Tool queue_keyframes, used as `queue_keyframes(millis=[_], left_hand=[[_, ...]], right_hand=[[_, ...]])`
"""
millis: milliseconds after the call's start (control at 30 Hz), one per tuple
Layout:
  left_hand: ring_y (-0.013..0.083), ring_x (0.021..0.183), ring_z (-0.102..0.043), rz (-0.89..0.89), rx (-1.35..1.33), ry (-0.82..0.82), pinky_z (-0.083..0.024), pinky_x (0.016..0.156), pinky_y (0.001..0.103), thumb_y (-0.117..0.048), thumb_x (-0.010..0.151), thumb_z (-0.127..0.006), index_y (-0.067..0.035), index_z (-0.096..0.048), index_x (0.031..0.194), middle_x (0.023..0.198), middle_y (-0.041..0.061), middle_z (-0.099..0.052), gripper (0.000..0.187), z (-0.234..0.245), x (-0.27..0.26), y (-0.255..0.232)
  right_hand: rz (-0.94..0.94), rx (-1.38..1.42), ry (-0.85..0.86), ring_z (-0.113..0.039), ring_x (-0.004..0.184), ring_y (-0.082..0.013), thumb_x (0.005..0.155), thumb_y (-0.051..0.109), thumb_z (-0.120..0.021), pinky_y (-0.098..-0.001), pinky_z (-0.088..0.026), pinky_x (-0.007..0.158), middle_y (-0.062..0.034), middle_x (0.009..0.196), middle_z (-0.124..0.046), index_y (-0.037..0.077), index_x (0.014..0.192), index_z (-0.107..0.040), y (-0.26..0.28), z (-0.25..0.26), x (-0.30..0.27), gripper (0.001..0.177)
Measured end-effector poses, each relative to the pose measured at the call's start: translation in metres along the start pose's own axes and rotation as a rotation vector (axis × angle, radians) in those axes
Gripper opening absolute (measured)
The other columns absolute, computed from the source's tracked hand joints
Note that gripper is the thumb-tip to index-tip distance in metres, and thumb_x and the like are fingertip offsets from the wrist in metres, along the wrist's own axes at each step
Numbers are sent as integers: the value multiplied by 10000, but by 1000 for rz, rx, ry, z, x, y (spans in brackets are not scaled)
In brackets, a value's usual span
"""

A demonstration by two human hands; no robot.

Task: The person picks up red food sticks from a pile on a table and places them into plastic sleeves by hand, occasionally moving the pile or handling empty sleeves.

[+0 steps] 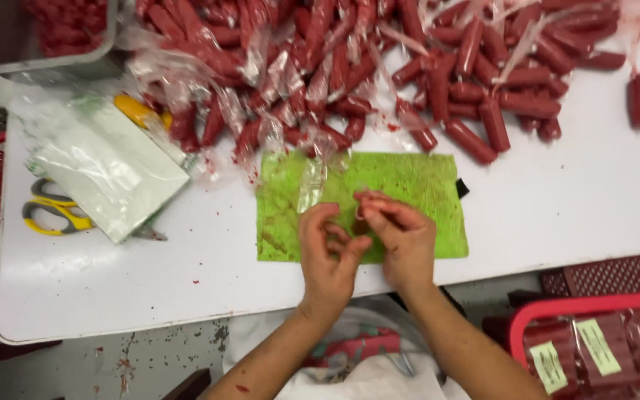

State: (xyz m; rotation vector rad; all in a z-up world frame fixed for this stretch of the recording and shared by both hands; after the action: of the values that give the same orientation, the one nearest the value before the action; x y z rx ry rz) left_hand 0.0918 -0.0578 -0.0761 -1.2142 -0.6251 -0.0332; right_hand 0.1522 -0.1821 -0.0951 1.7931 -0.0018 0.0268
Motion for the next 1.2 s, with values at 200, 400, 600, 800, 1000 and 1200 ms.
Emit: queue_keyframes(millis=[200,400,600,800,1000,1200], left_hand=[[169,828,-709,-61,-227,38,-567,677,259,-210,923,-725,-191,-799,1031,1121,65,-726,132,-20,51,7],[147,657,-625,-542,315,703,-522,508,292,-53,803,-743,-167,-646,791,717,-1,-639,149,-8,125,-24],[379,1000,-594,-435,637,155,-537,841,483,-129,860,-686,-172,-626,1251,1071,161,-596,398,-25,257,78],[272,1044,-620,-278,886,219,-551,811,429,-381,909,-689,-159,-687,1131,965,43,-640,314,-18,221,68],[369,1050,-673,54,393,487,-546,871,478,-454,858,-747,-106,-698,1213,1046,156,-732,500,17,124,-3],[258,729,-691,273,-230,306,-565,644,390,-372,1034,-518,-64,-690,1181,846,159,-675,383,11,93,-4]], right_hand=[[102,-66,-28,-619,693,-92,871,1,-755,-218,-542,665,11,755,-601,72,1163,-466,-19,23,10,416],[381,-671,371,-654,644,-103,937,307,-611,-257,-492,637,32,704,-696,143,780,-731,36,11,27,257],[251,-846,93,-715,924,-337,841,373,-821,-418,-547,829,-145,895,-756,165,1081,-791,131,30,142,319],[371,-915,120,-663,1133,-335,966,424,-658,-451,-506,969,-111,1131,-744,157,1240,-728,126,0,137,389],[39,322,389,-686,935,-181,1025,295,-588,-270,-525,883,-90,988,-713,60,1003,-665,60,-36,111,249],[-82,22,630,-550,291,-206,1027,193,-514,-269,-455,295,-90,641,-635,72,936,-637,38,-43,47,196]])
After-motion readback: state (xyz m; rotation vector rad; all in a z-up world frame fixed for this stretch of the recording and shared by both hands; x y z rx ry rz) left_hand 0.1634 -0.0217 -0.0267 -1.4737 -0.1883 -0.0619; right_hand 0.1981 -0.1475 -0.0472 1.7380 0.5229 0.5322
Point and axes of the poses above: each hand's wrist, its own x-axis towards the middle knuckle, its own z-axis out of the back of the hand, y = z × x, the point moved 4 cm from there along x, towards the middle knuckle
